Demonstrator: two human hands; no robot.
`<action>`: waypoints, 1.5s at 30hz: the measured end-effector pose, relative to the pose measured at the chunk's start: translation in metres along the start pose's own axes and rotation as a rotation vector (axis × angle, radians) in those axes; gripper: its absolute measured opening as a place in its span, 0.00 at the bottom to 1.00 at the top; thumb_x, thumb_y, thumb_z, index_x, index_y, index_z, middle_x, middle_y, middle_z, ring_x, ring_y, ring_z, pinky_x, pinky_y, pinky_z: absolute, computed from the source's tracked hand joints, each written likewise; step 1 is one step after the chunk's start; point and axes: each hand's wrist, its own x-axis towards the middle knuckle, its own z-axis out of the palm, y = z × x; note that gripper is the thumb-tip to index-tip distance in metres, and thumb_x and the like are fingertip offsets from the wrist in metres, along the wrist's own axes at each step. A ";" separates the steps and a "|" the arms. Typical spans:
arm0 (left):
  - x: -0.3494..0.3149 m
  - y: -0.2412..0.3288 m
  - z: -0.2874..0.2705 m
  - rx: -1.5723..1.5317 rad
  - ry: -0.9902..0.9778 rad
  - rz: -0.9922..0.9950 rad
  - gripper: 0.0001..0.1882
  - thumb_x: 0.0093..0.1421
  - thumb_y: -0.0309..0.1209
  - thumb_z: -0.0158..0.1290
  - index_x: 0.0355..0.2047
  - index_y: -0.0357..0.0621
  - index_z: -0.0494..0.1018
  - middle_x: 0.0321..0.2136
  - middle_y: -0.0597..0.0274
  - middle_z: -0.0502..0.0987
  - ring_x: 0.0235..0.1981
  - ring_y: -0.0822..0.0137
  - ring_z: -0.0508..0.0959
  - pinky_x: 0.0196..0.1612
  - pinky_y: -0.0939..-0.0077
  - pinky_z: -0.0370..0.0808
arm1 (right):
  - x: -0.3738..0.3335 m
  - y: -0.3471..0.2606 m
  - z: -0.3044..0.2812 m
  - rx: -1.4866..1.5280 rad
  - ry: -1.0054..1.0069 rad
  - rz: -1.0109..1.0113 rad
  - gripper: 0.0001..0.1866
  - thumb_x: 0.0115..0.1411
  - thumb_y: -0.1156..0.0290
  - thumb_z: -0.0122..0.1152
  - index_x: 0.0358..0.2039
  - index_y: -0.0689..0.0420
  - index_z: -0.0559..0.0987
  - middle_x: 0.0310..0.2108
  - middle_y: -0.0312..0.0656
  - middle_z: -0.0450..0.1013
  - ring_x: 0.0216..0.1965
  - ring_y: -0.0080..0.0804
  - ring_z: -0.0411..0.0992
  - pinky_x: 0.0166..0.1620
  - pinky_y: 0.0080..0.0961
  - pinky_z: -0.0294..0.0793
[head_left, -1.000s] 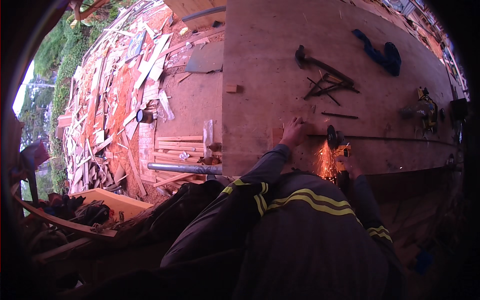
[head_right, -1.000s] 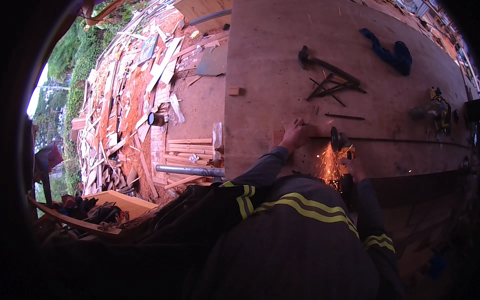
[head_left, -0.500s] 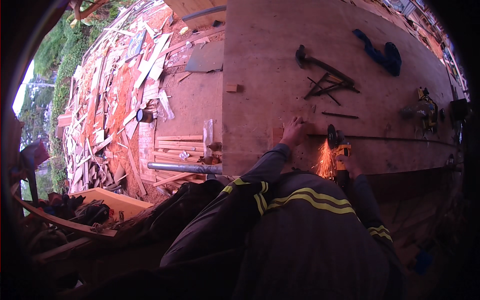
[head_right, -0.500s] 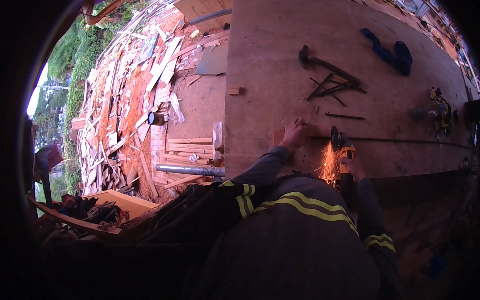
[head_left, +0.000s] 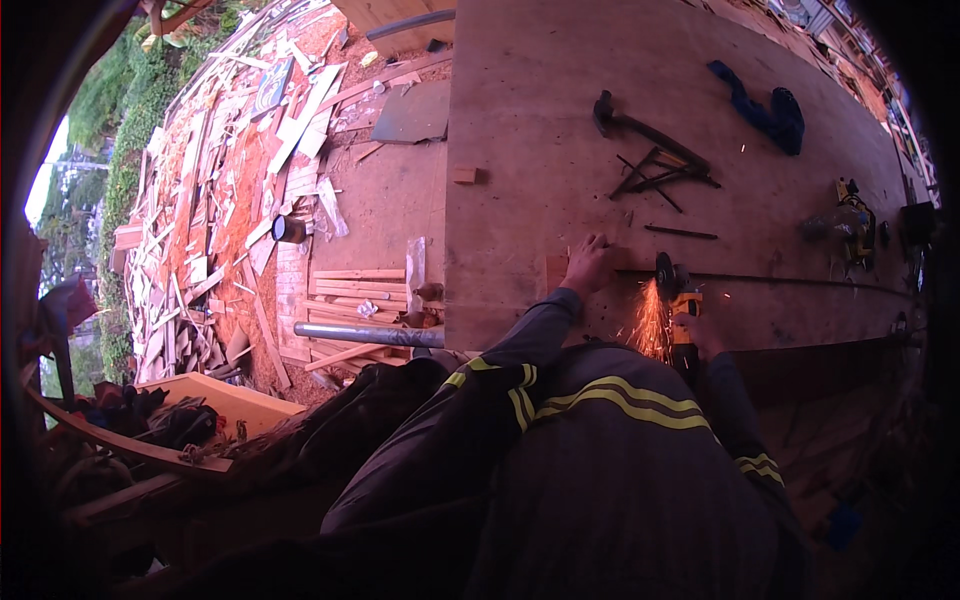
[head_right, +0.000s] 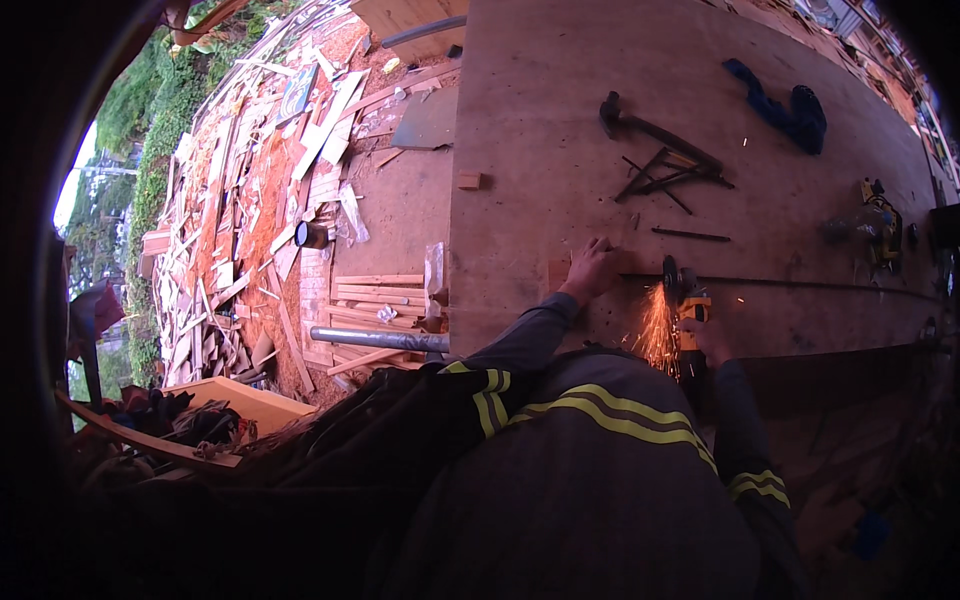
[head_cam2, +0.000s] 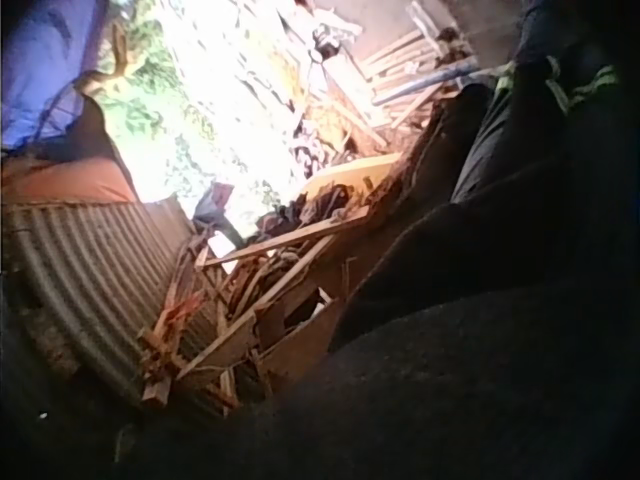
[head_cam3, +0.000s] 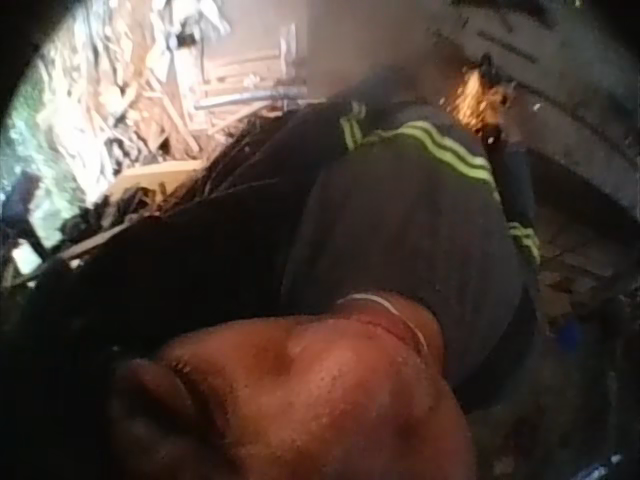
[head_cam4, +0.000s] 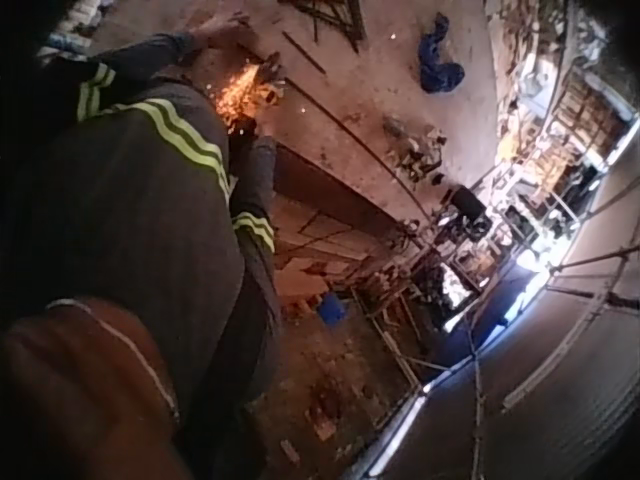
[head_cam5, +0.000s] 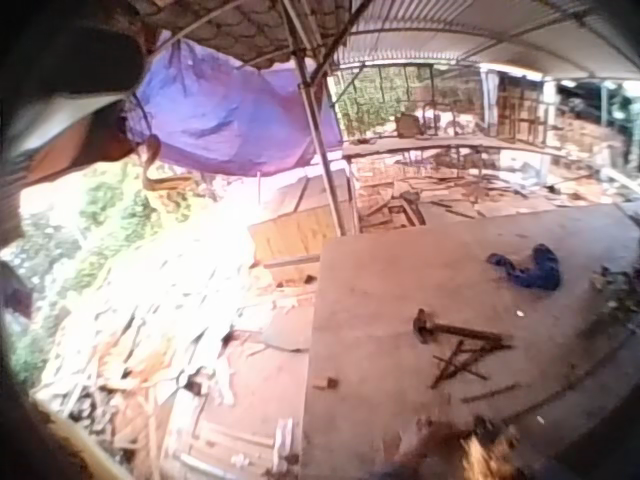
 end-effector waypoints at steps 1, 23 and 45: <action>0.000 -0.001 0.000 -0.009 0.011 0.004 0.20 0.39 0.33 0.62 0.36 0.49 0.77 0.39 0.58 0.71 0.46 0.53 0.70 0.49 0.60 0.71 | 0.001 0.000 0.001 -0.001 -0.002 -0.001 0.09 0.50 0.68 0.65 0.28 0.58 0.79 0.23 0.34 0.74 0.26 0.24 0.71 0.31 0.28 0.71; 0.000 0.001 -0.004 0.024 0.010 0.008 0.20 0.42 0.31 0.59 0.40 0.50 0.76 0.40 0.57 0.71 0.47 0.52 0.71 0.48 0.59 0.71 | 0.009 0.001 -0.003 0.023 -0.036 0.017 0.10 0.48 0.68 0.67 0.30 0.58 0.79 0.23 0.36 0.75 0.22 0.27 0.74 0.26 0.27 0.74; 0.000 -0.003 0.004 0.005 0.003 0.020 0.24 0.42 0.34 0.62 0.43 0.51 0.75 0.39 0.56 0.71 0.46 0.51 0.70 0.48 0.58 0.72 | 0.025 0.016 -0.009 0.039 -0.041 -0.018 0.10 0.48 0.67 0.67 0.27 0.58 0.79 0.22 0.35 0.74 0.22 0.27 0.73 0.25 0.28 0.72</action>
